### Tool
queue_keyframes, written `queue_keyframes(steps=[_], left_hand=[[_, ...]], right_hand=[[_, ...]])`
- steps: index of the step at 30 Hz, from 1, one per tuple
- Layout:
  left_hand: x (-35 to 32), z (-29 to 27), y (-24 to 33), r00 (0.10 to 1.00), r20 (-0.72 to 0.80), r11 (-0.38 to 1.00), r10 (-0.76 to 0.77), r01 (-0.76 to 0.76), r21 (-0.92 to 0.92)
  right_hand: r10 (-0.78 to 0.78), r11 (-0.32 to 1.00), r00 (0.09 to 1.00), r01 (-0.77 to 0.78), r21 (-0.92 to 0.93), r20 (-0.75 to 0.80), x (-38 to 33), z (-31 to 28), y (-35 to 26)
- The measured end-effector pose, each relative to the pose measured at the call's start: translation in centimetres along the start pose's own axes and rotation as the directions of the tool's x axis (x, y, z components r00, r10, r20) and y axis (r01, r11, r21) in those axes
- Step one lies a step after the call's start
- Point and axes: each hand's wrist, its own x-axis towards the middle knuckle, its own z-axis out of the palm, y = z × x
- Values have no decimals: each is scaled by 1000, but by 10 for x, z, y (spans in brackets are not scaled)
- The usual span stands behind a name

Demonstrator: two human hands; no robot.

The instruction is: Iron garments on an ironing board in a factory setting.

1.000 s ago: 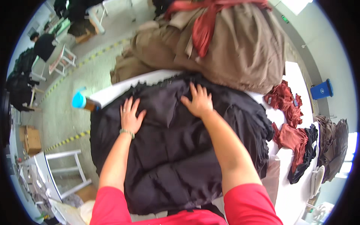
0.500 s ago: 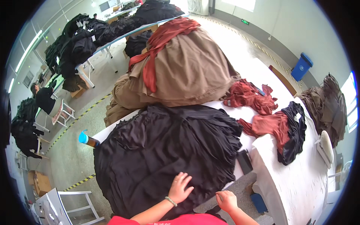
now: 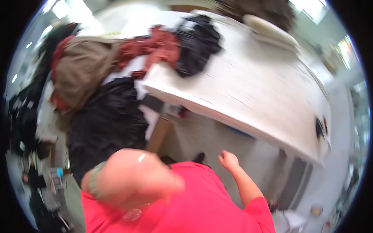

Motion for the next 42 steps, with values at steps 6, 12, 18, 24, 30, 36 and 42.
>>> queue_keyframes(steps=[6,12,18,24,30,36,42], left_hand=[[104,51,30,891,239,888,386,-429,167],[184,97,-8,682,335,451,650,-702,551],[249,82,-49,425,517,-107,743,-687,719],[283,-1,-150,22,295,-180,955,-748,639],[254,17,-351,868,-496,843,32,243,479],[185,34,-464,893,-291,440,-342,426,790],[352,-7,-423,288,-949,918,-127,397,-3]], right_hand=[[364,886,931,-351,303,16,-72,45,84],[530,646,796,-603,469,293,-122,95,98],[467,628,831,-553,548,303,-70,74,106],[637,338,735,-539,772,234,-38,4,137],[635,215,734,-468,857,241,-13,-48,119],[643,448,757,-494,745,115,-44,-28,115],[689,236,682,-530,814,245,-88,41,172]])
